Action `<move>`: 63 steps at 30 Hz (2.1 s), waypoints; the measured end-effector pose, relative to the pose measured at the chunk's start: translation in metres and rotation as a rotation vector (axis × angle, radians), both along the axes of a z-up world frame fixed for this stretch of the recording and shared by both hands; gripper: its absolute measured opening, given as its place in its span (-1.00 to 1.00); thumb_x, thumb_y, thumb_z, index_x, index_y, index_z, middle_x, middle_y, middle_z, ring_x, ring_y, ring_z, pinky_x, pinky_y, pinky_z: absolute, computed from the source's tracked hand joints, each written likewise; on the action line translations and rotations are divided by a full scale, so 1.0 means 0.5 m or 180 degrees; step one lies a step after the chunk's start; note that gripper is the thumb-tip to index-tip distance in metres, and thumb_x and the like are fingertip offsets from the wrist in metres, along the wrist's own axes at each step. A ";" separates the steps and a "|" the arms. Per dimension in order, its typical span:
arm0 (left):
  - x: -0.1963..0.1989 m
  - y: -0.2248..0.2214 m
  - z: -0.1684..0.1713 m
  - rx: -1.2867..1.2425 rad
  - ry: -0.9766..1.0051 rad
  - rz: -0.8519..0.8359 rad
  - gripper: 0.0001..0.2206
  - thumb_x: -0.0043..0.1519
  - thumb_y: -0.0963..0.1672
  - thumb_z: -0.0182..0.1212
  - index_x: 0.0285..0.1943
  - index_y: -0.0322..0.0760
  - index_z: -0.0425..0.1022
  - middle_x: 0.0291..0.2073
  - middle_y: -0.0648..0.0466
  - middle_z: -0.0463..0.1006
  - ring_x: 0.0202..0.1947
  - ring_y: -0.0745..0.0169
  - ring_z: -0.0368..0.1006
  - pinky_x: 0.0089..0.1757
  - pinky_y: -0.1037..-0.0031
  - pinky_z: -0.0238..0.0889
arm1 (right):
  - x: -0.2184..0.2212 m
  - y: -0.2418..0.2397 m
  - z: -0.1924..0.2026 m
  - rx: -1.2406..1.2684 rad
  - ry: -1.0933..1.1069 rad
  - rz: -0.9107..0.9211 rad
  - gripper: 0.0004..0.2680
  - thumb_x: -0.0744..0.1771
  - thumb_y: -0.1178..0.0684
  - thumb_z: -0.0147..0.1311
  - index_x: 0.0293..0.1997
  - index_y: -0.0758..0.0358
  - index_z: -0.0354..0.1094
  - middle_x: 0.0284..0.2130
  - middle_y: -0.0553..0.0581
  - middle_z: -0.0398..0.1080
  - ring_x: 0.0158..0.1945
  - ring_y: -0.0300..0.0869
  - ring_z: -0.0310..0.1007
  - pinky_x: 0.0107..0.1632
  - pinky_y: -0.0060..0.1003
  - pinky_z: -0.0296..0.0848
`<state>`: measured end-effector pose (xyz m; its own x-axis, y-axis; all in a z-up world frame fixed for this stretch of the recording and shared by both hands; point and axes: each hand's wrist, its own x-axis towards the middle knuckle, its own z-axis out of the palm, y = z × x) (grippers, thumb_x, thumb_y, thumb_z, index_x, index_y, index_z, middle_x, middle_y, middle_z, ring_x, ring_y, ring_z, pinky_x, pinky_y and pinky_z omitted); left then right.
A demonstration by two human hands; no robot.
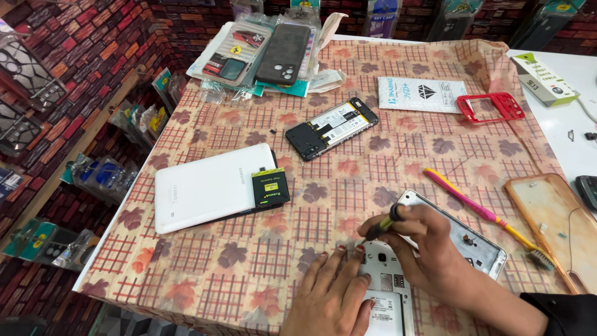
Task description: The person uses a screwdriver to remove screws from the back of a white smartphone. They then lift off the back cover and set it aside, exposing the internal components.
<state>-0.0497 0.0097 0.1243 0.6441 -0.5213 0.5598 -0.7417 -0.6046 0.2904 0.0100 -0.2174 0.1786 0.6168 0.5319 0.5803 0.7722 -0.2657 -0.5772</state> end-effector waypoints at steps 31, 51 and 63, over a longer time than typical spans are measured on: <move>-0.003 0.005 0.004 0.0056 0.0213 -0.0053 -0.72 0.30 -0.05 0.20 0.03 -0.36 0.50 0.26 -0.38 0.43 0.33 -0.41 0.31 0.24 -0.20 0.05 | -0.014 0.026 0.000 -0.0125 -0.0572 -0.0255 -0.36 0.25 0.35 0.29 0.34 0.02 -0.17 -0.04 0.29 0.51 -0.05 -0.03 0.68 -0.06 -0.22 0.71; 0.000 0.005 0.000 -0.0039 0.0058 -0.0018 -0.74 0.30 -0.05 0.22 0.00 -0.33 0.53 0.23 -0.33 0.45 0.30 -0.34 0.34 0.23 -0.27 -0.01 | -0.005 0.038 0.024 0.0383 0.0199 -0.1131 -0.33 0.23 0.33 0.30 0.30 0.22 -0.30 -0.23 0.23 0.52 -0.24 -0.17 0.67 -0.17 -0.32 0.70; 0.002 0.013 -0.019 -0.0338 -0.0134 -0.0052 -0.88 0.20 -0.12 0.27 -0.16 -0.25 0.60 0.05 -0.06 0.62 0.16 -0.01 0.49 0.25 -0.23 0.01 | 0.012 -0.071 0.185 -0.0178 0.1502 -0.2073 -0.30 0.28 0.28 0.20 0.51 0.10 -0.32 -0.19 0.23 0.47 -0.25 -0.14 0.63 -0.43 -0.20 0.60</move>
